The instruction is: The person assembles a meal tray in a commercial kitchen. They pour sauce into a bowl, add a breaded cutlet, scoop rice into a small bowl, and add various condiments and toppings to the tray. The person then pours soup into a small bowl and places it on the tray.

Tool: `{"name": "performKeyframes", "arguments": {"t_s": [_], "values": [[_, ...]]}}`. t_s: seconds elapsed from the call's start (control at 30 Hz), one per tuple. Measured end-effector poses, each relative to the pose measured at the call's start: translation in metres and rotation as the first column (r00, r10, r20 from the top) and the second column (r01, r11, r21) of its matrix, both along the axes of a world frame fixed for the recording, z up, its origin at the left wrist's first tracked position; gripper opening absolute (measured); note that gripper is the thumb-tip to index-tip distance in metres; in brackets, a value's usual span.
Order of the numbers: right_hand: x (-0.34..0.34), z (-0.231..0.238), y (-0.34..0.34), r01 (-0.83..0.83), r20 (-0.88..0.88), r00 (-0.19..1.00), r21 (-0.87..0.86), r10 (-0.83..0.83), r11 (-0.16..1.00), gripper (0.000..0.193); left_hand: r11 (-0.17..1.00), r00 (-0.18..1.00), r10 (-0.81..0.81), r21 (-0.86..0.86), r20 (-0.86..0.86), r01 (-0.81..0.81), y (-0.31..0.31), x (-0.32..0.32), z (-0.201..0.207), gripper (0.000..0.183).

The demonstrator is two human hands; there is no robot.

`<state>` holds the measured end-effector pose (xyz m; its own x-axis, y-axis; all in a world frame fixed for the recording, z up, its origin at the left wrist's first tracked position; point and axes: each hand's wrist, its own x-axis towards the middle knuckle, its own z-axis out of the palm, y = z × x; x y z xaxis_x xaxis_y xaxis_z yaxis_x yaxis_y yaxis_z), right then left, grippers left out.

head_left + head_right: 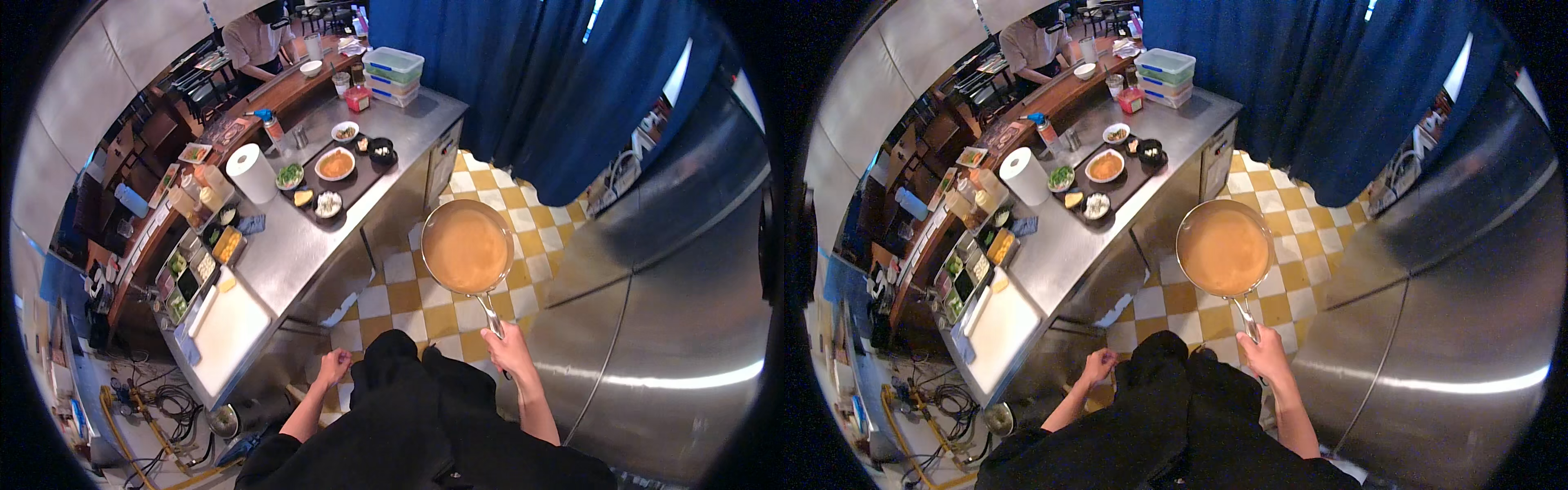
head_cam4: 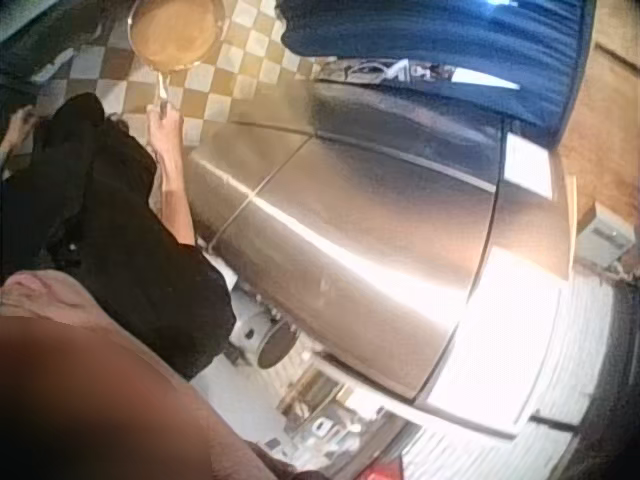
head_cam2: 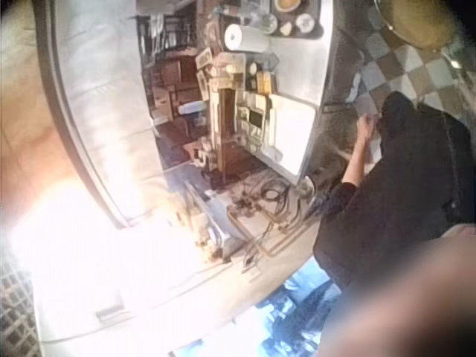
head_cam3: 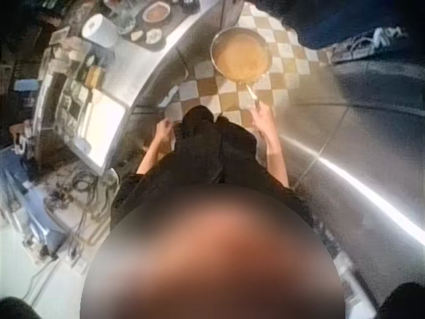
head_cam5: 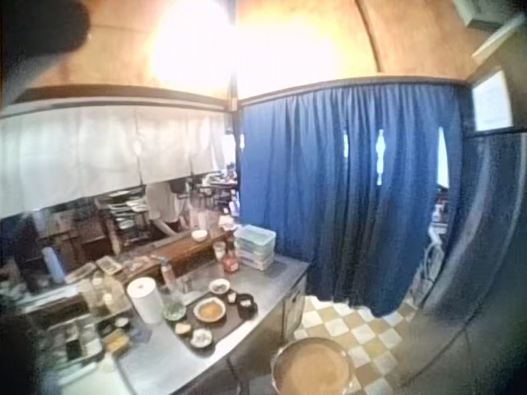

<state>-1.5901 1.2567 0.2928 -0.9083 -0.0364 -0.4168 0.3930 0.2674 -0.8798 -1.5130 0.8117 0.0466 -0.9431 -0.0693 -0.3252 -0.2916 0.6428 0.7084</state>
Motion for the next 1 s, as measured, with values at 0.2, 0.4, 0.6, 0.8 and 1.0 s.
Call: {"name": "performKeyframes", "arguments": {"t_s": [0.2, 0.4, 0.6, 0.8, 1.0], "values": [[-0.198, -0.006, 0.005, -0.036, 0.048, 0.998, -0.025, 0.038, 0.999, 0.024, 0.975, 0.920, 0.166, 0.198, -0.356, -0.099, 0.047, -0.299, 0.069, 0.034], [-0.351, -0.027, -0.006, -0.087, 0.080, 0.993, -0.030, 0.090, 0.996, 0.025, 0.984, 0.806, 0.171, 0.052, -0.566, -0.172, 0.057, -0.547, 0.074, 0.089], [-0.472, -0.040, -0.018, -0.149, 0.069, 0.986, -0.010, 0.150, 0.989, 0.027, 0.947, 0.818, 0.043, -0.237, -0.573, -0.215, 0.077, -0.645, 0.070, 0.134], [-0.553, -0.051, -0.026, -0.279, 0.080, 0.957, 0.006, 0.277, 0.960, 0.027, 0.913, 0.783, 0.252, -0.130, -0.568, -0.388, 0.081, -0.667, 0.049, 0.110], [-0.602, -0.042, -0.029, -0.373, 0.115, 0.922, 0.007, 0.370, 0.928, 0.026, 0.884, 0.787, 0.423, 0.013, -0.449, -0.468, 0.086, -0.668, 0.052, 0.101]]}}
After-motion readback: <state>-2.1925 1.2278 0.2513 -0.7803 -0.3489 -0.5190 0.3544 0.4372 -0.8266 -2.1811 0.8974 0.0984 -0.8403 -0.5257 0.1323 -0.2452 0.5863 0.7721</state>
